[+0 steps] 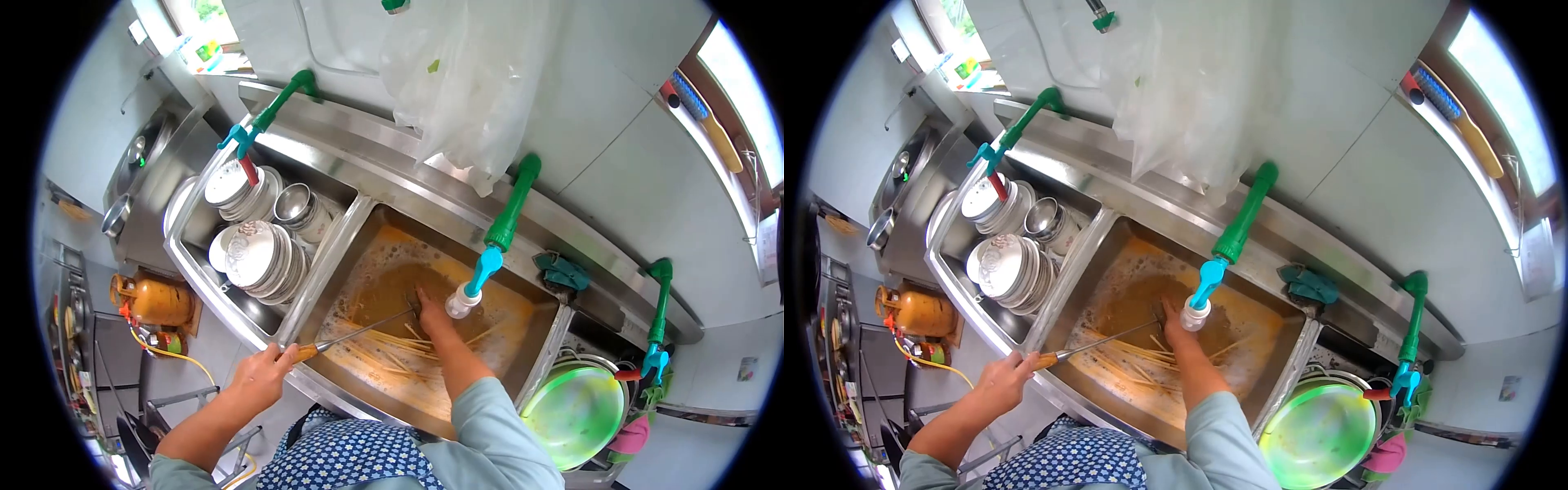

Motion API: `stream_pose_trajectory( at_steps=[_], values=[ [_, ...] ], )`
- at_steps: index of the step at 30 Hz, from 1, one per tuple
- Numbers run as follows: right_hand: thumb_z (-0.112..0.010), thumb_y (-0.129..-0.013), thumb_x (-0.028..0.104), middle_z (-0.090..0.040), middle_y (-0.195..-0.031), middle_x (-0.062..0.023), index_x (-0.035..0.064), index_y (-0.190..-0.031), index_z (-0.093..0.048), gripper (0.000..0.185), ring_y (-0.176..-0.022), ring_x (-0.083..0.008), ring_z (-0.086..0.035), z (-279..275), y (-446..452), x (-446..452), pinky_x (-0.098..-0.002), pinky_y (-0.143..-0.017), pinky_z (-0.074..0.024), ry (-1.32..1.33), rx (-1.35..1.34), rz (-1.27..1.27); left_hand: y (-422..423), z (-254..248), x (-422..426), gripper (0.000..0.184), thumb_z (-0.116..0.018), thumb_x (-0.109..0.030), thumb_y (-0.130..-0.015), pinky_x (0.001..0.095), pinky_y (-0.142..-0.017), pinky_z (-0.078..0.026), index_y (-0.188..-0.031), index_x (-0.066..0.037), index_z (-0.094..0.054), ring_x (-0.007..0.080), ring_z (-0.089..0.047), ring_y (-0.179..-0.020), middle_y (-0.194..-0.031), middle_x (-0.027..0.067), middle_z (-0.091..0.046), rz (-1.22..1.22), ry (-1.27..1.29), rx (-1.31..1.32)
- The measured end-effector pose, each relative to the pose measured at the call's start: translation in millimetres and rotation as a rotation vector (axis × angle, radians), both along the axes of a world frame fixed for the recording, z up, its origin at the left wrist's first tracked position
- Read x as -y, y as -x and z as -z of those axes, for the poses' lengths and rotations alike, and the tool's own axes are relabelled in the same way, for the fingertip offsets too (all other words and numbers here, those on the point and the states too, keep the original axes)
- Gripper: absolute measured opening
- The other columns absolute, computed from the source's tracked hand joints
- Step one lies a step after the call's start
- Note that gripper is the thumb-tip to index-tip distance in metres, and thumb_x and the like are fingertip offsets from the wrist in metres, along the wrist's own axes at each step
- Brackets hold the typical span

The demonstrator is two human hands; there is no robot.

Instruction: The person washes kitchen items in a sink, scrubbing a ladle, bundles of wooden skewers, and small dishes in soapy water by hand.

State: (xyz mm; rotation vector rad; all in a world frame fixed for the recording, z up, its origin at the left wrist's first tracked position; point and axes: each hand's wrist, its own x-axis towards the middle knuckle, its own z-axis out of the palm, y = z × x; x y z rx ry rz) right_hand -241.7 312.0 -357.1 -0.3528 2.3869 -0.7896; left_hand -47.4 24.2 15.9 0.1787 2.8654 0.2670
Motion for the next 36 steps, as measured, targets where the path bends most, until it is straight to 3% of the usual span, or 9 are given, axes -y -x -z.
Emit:
stream_pose_trajectory(
  at_steps=[3, 6, 8, 12, 14, 21, 26, 29, 36],
  values=[
    [-0.048, -0.090, 0.011, -0.025, -0.157, -0.0125, 0.0175, -0.148, -0.034, 0.060, -0.145, -0.0329, -0.019, 34, 10, 6, -0.0429, -0.118, -0.0139, 0.085, -0.176, 0.500, 3, 5, -6, 0.037, -0.062, -0.010, -0.086, 0.0447, -0.060, -0.049, -0.122, -0.006, -0.057, 0.0354, -0.061, -0.071, -0.085, 0.0149, -0.057, -0.014, -0.024, -0.003],
    [-0.044, -0.081, -0.006, -0.033, -0.152, -0.0124, 0.0218, -0.145, -0.039, 0.070, -0.139, -0.0356, -0.031, -21, 2, 9, -0.0466, -0.111, -0.0305, -0.116, -0.141, 0.043, 0, 5, -3, 0.036, -0.062, -0.009, -0.085, 0.0446, -0.061, -0.051, -0.121, -0.006, -0.057, 0.0347, -0.062, -0.073, -0.086, 0.0144, -0.057, -0.002, -0.020, 0.010],
    [-0.047, -0.079, -0.004, -0.037, -0.150, -0.0120, 0.0172, -0.141, -0.045, 0.065, -0.139, -0.0348, -0.032, -61, -14, 7, -0.0514, -0.112, -0.0281, -0.065, -0.133, -0.080, 3, 3, 0, 0.037, -0.062, -0.009, -0.084, 0.0440, -0.061, -0.052, -0.120, -0.006, -0.057, 0.0336, -0.062, -0.073, -0.087, 0.0137, -0.056, 0.009, -0.008, -0.020],
    [-0.050, -0.079, 0.000, -0.039, -0.149, -0.0134, 0.0134, -0.137, -0.050, 0.059, -0.138, -0.0357, -0.033, -89, -57, -19, -0.0559, -0.112, -0.0253, -0.124, 0.076, 0.178, 2, 8, 5, 0.033, -0.063, -0.009, -0.084, 0.0445, -0.062, -0.051, -0.117, -0.005, -0.058, 0.0343, -0.062, -0.075, -0.086, 0.0143, -0.056, -0.071, -0.021, 0.035],
    [-0.052, -0.081, 0.005, -0.039, -0.148, -0.0153, 0.0116, -0.138, -0.048, 0.058, -0.137, -0.0366, -0.034, -76, -78, -29, -0.0561, -0.111, -0.0269, -0.119, -0.136, -0.091, 3, 4, 2, 0.032, -0.063, -0.010, -0.085, 0.0446, -0.062, -0.051, -0.116, -0.005, -0.058, 0.0343, -0.062, -0.076, -0.086, 0.0146, -0.056, -0.077, -0.031, 0.032],
    [-0.062, -0.085, 0.016, -0.040, -0.147, -0.0175, 0.0064, -0.138, -0.045, 0.057, -0.137, -0.0381, -0.034, -127, -84, 6, -0.0533, -0.112, -0.0270, 0.100, -0.327, 0.171, 20, -71, -17, 0.036, -0.065, -0.009, -0.083, 0.0436, -0.058, -0.047, -0.118, -0.003, -0.058, 0.0334, -0.057, -0.070, -0.083, 0.0135, -0.054, 0.062, 0.026, -0.158],
    [-0.060, -0.087, 0.017, -0.054, -0.133, -0.0169, 0.0062, -0.129, -0.052, 0.045, -0.128, -0.0318, -0.047, -162, -79, 74, -0.0457, -0.106, -0.0372, 0.344, -0.674, -0.105, 8, -85, -10, 0.035, -0.066, -0.008, -0.083, 0.0418, -0.055, -0.045, -0.116, 0.000, -0.058, 0.0304, -0.055, -0.065, -0.079, 0.0117, -0.052, 0.094, 0.027, -0.220],
    [-0.057, -0.084, 0.015, -0.065, -0.112, -0.0135, 0.0056, -0.108, -0.061, 0.026, -0.113, -0.0309, -0.058, -160, -64, 90, -0.0481, -0.100, -0.0411, 0.328, -0.379, -0.288, 2, -79, -6, 0.034, -0.066, -0.008, -0.083, 0.0414, -0.055, -0.045, -0.116, -0.002, -0.059, 0.0298, -0.055, -0.065, -0.077, 0.0113, -0.052, 0.056, 0.009, -0.206],
    [-0.055, -0.082, 0.011, -0.068, -0.107, -0.0116, 0.0107, -0.096, -0.068, 0.019, -0.117, -0.0237, -0.058, -89, -31, 52, -0.0454, -0.107, -0.0365, 0.339, -0.607, -0.421, -9, -63, 6, 0.032, -0.064, -0.009, -0.084, 0.0415, -0.059, -0.048, -0.116, -0.007, -0.059, 0.0304, -0.058, -0.070, -0.079, 0.0117, -0.054, -0.015, 0.044, -0.162]
  ],
)
